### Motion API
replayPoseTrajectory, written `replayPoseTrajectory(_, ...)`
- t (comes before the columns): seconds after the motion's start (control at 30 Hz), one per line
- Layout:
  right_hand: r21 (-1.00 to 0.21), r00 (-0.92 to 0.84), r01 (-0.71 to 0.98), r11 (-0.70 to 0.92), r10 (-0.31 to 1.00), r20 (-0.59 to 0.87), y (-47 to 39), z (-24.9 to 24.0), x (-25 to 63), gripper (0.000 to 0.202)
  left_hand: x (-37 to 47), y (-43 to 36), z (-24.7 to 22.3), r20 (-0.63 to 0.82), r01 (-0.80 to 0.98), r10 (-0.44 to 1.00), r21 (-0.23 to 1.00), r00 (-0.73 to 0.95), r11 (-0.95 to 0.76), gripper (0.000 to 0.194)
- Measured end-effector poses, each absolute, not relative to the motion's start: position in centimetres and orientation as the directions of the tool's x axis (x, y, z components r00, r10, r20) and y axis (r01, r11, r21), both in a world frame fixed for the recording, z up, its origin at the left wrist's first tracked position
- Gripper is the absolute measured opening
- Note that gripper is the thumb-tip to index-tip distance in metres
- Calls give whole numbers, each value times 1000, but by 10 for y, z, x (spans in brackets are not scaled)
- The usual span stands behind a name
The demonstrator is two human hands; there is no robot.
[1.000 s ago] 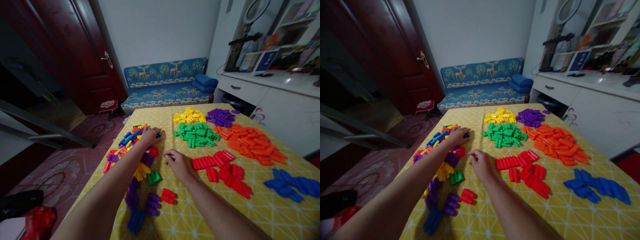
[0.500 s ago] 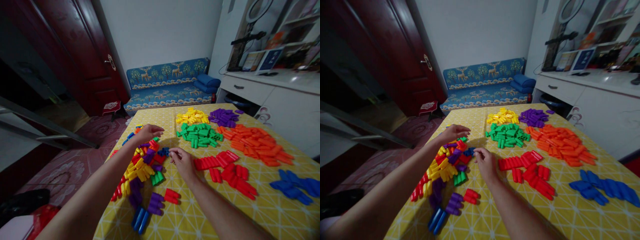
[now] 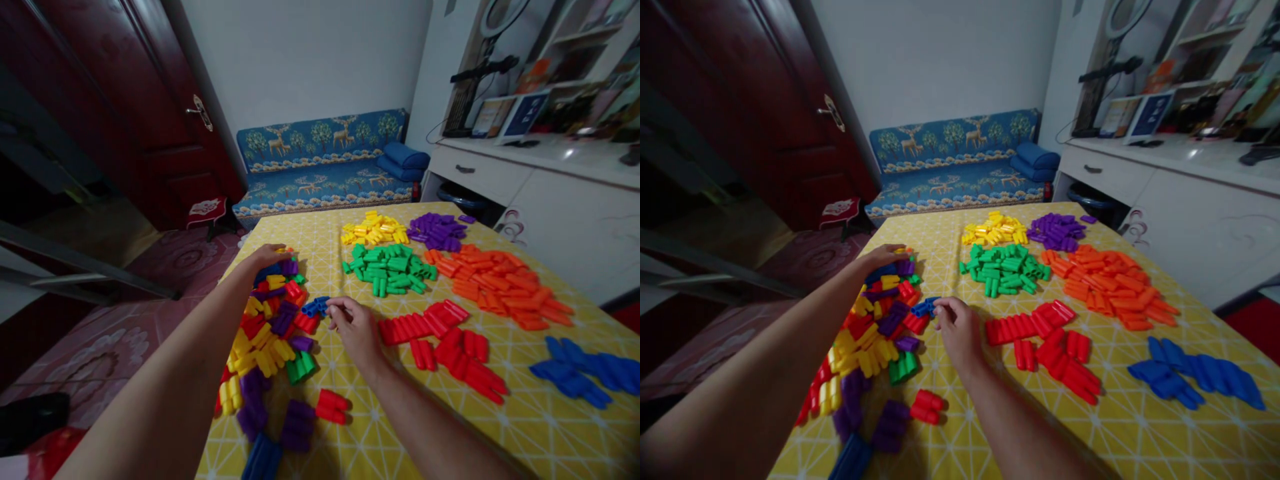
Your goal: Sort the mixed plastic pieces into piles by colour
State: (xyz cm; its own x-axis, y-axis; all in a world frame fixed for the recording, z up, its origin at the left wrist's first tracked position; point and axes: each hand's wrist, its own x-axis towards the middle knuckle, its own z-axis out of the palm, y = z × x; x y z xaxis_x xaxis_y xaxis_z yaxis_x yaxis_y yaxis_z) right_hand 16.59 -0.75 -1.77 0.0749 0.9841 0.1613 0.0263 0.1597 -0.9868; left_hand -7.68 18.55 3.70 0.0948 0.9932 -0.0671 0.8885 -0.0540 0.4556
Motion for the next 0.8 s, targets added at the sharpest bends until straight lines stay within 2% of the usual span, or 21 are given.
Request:
replayPoseTrajectory(0.17,-916,239,180,358,888,394,-3,-19,171,22,-47,180,44,-86,869,928,393,361,-302,49)
replayPoseTrajectory(0.23,-893,254,222,391,861,440,-2,-20,172,24,-34,168,48,-82,842,881,345,467,-414,44)
replayPoseTrajectory(0.4,-880,207,242,408,864,458,0,-24,173,31,-8,126,64,-100,802,799,173,592,-572,33)
replayPoseTrajectory(0.5,-894,143,277,352,905,401,0,-24,172,40,-3,92,72,-40,768,767,63,641,-638,30)
replayPoseTrajectory(0.63,-885,43,384,262,953,301,-3,-22,172,54,-4,40,69,95,726,733,99,674,-680,33)
replayPoseTrajectory(0.7,-849,-7,441,291,947,321,-4,-21,171,56,-3,15,60,165,759,763,105,624,-643,29)
replayPoseTrajectory(0.8,-798,-74,481,364,923,377,-5,-21,172,52,5,-11,40,267,811,827,202,494,-549,39)
